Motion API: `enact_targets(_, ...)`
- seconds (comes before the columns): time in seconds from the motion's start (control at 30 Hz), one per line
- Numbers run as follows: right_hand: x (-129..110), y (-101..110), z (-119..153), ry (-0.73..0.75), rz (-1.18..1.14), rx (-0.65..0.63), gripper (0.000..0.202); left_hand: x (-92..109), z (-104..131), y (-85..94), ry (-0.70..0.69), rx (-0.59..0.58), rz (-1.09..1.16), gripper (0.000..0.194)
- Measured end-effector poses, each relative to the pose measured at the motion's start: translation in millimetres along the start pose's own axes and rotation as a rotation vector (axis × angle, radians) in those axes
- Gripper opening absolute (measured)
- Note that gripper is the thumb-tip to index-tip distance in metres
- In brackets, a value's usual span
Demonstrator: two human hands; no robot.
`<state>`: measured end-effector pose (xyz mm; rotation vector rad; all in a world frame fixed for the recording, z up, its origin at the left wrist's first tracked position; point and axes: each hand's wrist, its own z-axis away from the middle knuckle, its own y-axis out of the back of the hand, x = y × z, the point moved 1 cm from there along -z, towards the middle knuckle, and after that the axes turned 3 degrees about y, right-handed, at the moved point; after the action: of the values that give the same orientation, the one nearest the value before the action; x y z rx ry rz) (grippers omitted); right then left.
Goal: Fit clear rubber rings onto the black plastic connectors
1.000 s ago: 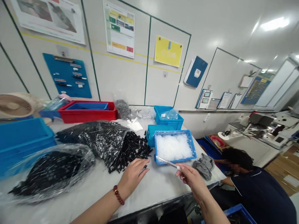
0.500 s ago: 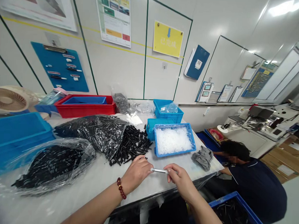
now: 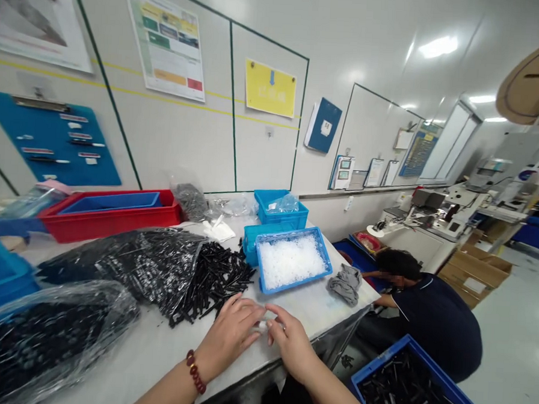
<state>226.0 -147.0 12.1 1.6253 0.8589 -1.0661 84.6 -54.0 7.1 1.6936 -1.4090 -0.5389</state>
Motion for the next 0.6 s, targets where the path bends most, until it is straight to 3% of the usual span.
enact_targets(0.1,-1.2,29.7,5.1,-0.036,-0.009,0.129,0.045,-1.3,1.0,3.2,0.012,0.079,-0.036,0.047)
enact_targets(0.2,-0.8,68.9,6.9,-0.041,0.000,0.330,0.045,-4.1,2.1,0.7,0.056,0.154,-0.025,0.045)
enact_targets(0.33,5.7,111.4,2.0,-0.037,0.013,0.581,0.042,-7.1,1.9,-5.6,0.072,0.166,0.031,0.041)
enact_targets(0.43,12.1,125.4,-5.0,-0.051,0.033,0.624,0.040,-9.6,1.5,-7.7,0.075,0.166,0.041,0.040)
enact_targets(0.6,13.8,128.3,-20.7,-0.065,0.061,0.590,0.041,-12.8,1.8,-9.1,0.087,0.167,0.042,0.039)
